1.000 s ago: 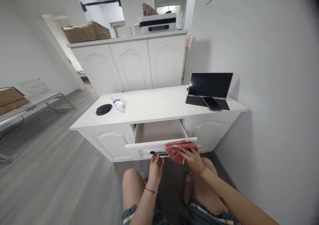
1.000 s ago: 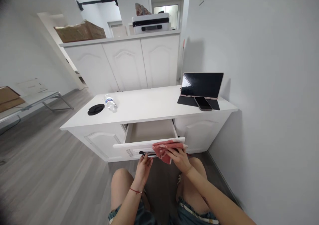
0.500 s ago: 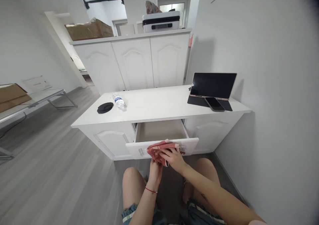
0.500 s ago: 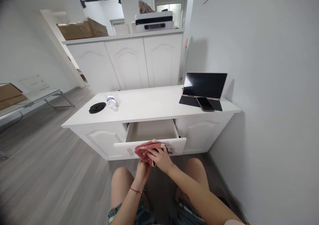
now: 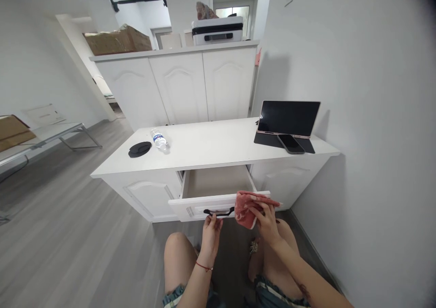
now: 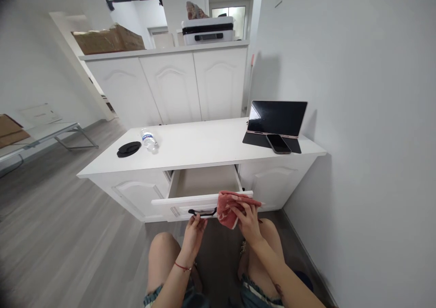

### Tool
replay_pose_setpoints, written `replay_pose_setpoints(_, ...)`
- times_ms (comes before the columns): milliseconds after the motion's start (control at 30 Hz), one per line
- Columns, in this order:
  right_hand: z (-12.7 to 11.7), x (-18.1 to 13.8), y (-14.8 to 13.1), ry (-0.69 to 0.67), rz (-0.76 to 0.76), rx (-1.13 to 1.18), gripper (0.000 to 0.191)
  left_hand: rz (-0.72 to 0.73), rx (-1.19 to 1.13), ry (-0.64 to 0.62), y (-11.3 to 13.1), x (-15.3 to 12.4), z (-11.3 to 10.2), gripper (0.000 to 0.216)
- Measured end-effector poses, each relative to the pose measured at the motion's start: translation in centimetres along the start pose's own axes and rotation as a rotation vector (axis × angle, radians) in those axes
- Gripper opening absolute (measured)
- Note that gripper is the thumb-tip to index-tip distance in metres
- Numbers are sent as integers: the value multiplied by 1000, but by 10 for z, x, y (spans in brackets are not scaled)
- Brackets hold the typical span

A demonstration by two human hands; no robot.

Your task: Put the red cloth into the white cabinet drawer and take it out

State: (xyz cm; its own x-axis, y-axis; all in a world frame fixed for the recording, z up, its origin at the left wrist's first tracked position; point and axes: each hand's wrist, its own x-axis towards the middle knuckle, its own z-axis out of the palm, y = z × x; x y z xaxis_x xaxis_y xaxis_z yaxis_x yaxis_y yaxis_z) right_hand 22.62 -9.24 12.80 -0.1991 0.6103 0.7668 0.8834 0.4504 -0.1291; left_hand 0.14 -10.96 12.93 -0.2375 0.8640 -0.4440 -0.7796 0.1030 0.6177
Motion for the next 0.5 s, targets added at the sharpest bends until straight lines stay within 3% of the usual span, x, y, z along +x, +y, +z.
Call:
replay_pose_setpoints(200,17,-22,-6,177,357,286,33,-16,32,4,3,0,1,36)
replay_pose_setpoints(500,13,-42,-21,134,944,788,38,-29,62,-4,13,7,10,38)
